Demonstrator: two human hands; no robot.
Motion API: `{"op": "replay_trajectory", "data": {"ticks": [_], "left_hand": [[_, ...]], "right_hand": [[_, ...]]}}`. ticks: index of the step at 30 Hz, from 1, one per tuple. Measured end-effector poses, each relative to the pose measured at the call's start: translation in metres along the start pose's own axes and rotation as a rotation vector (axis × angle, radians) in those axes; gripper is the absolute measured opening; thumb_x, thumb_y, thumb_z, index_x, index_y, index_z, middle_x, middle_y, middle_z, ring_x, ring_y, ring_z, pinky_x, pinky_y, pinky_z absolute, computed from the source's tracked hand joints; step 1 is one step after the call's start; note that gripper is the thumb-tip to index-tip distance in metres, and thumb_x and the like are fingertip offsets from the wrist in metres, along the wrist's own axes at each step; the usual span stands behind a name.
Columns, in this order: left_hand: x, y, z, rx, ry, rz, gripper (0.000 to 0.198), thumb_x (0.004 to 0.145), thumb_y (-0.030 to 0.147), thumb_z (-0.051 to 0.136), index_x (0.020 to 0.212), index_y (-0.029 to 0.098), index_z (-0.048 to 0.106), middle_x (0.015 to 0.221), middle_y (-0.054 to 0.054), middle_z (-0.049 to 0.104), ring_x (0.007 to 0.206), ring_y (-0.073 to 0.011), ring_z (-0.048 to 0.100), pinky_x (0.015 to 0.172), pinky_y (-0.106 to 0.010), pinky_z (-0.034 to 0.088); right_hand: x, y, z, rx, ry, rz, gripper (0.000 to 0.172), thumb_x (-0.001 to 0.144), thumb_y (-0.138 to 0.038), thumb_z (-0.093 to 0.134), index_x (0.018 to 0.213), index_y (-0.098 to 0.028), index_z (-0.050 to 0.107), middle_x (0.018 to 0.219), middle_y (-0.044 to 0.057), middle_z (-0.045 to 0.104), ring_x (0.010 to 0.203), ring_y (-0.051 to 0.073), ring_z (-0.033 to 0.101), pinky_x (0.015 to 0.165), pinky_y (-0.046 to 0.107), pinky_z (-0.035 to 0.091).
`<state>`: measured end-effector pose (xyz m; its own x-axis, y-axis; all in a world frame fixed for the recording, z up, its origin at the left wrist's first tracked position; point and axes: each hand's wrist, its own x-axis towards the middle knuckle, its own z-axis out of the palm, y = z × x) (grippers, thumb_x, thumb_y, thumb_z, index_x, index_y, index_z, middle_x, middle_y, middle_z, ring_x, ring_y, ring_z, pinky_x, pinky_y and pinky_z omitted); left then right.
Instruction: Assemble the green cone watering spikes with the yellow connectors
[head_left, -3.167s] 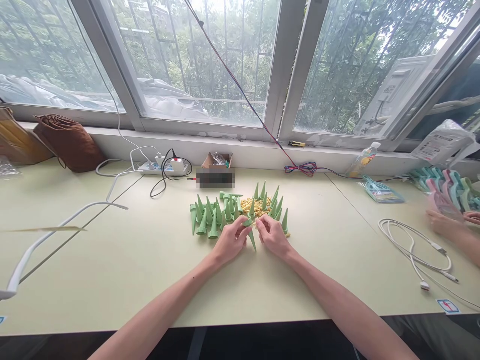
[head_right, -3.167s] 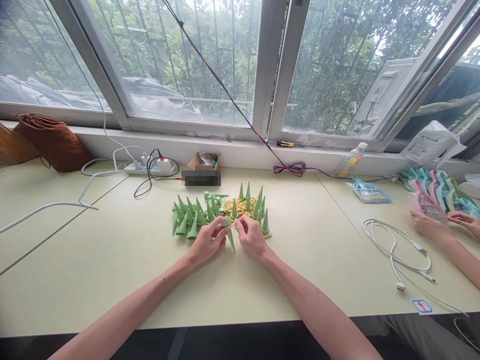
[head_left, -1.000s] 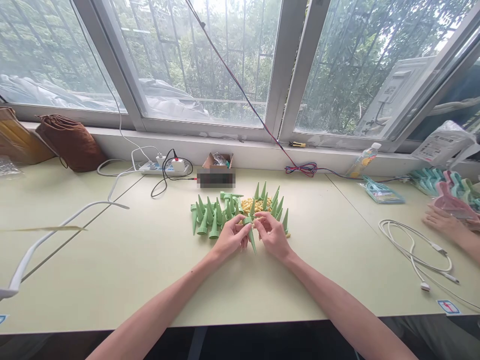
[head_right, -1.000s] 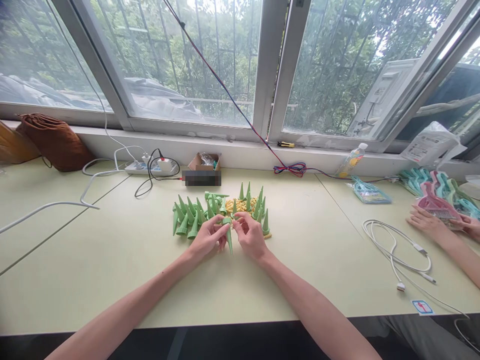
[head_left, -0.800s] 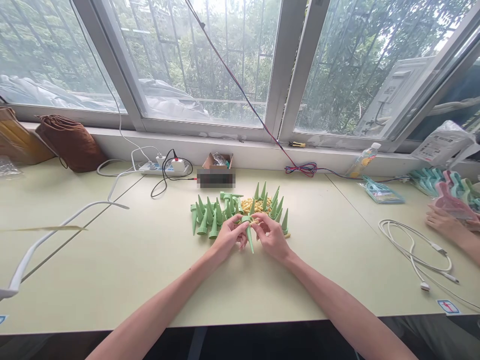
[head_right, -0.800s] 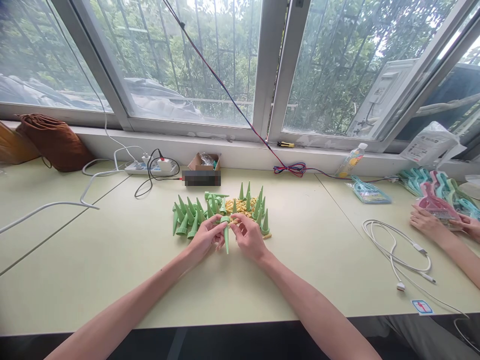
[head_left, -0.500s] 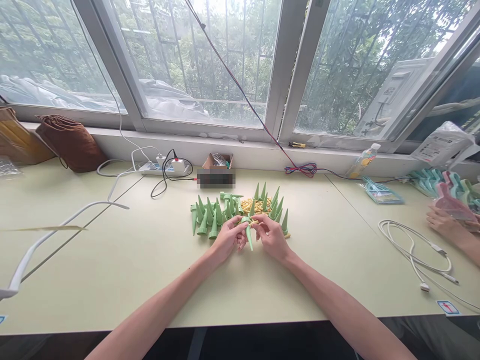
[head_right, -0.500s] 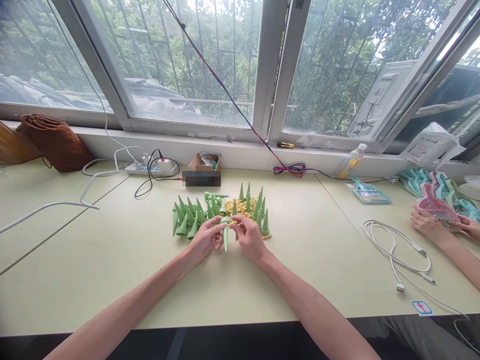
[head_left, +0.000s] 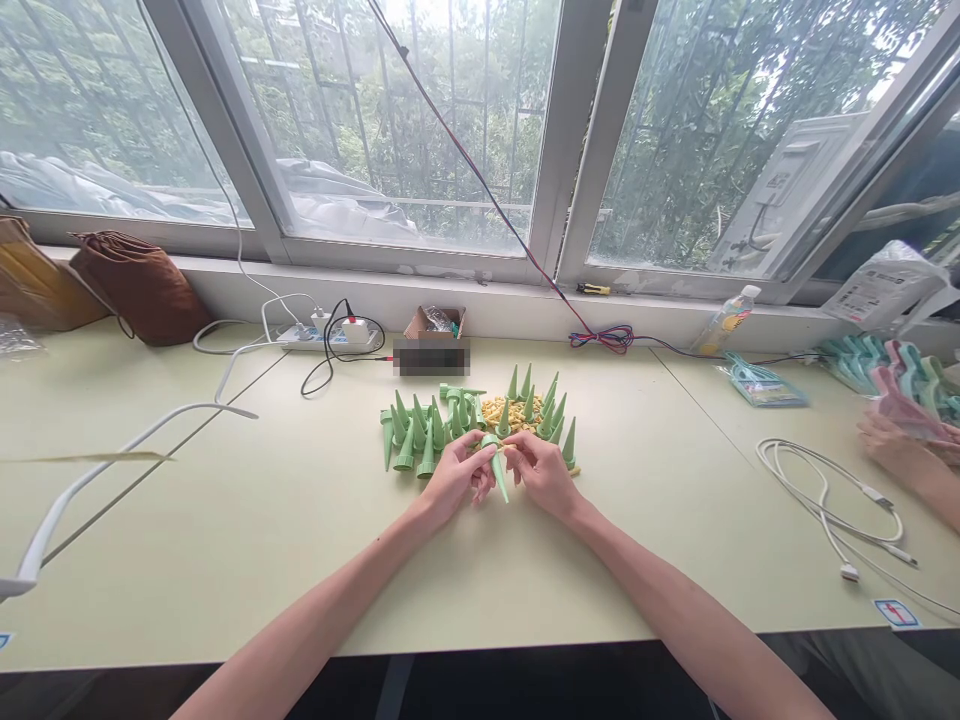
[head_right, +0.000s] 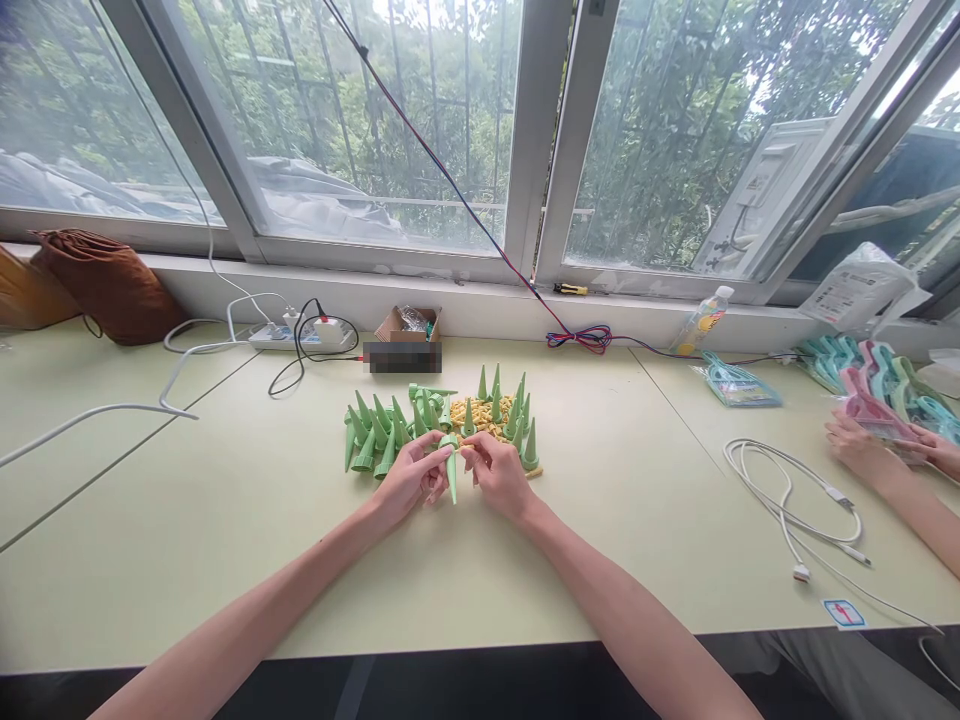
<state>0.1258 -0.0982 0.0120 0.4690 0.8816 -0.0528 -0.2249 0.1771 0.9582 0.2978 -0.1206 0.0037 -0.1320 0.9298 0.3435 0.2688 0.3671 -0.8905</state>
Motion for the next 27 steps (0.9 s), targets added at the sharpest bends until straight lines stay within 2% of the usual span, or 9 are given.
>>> {"op": "replay_trajectory", "data": {"ticks": [6, 13, 20, 23, 27], "left_hand": [[-0.0027, 0.003, 0.002, 0.22, 0.024, 0.085, 0.039, 0.083, 0.048, 0.066, 0.102, 0.019, 0.047, 0.049, 0.006, 0.059, 0.034, -0.0114, 0.05, 0.033, -0.02, 0.038], [-0.0045, -0.001, 0.0028, 0.34, 0.002, 0.201, 0.034, 0.086, 0.047, 0.062, 0.102, 0.02, 0.05, 0.049, 0.009, 0.049, 0.038, -0.0105, 0.05, 0.041, -0.022, 0.044], [-0.0079, -0.0006, 0.0014, 0.623, 0.024, 0.392, 0.023, 0.088, 0.04, 0.06, 0.099, 0.019, 0.058, 0.059, 0.003, 0.059, 0.048, -0.0103, 0.053, 0.053, -0.023, 0.046], [-0.0074, 0.0004, 0.0029, 0.587, 0.024, 0.365, 0.024, 0.088, 0.04, 0.061, 0.099, 0.02, 0.058, 0.06, 0.003, 0.06, 0.05, -0.011, 0.055, 0.053, -0.023, 0.047], [-0.0055, 0.0027, 0.0075, 0.331, 0.006, 0.19, 0.034, 0.085, 0.047, 0.062, 0.101, 0.019, 0.051, 0.057, 0.004, 0.058, 0.047, -0.0138, 0.059, 0.041, -0.022, 0.045]], "right_hand": [[0.0, -0.0006, 0.0, -0.07, -0.022, -0.013, 0.031, 0.098, -0.044, 0.046, 0.08, -0.02, 0.055, 0.056, -0.004, 0.051, 0.048, 0.012, 0.047, 0.052, 0.025, 0.039], [-0.0005, 0.0004, -0.0004, -0.169, 0.003, -0.043, 0.036, 0.098, -0.044, 0.043, 0.071, -0.021, 0.048, 0.056, -0.005, 0.041, 0.049, 0.011, 0.036, 0.05, 0.025, 0.03], [-0.0006, -0.0049, -0.0011, -0.184, 0.005, -0.016, 0.042, 0.099, -0.047, 0.04, 0.067, -0.021, 0.045, 0.055, -0.004, 0.042, 0.048, 0.011, 0.037, 0.049, 0.026, 0.029], [-0.0004, -0.0048, -0.0001, -0.166, 0.01, -0.008, 0.042, 0.099, -0.047, 0.041, 0.067, -0.02, 0.045, 0.055, -0.004, 0.042, 0.049, 0.011, 0.037, 0.049, 0.026, 0.03], [-0.0004, -0.0027, 0.0022, -0.131, 0.046, -0.001, 0.041, 0.099, -0.048, 0.041, 0.068, -0.02, 0.046, 0.057, -0.004, 0.044, 0.049, 0.011, 0.039, 0.05, 0.025, 0.03]]}}
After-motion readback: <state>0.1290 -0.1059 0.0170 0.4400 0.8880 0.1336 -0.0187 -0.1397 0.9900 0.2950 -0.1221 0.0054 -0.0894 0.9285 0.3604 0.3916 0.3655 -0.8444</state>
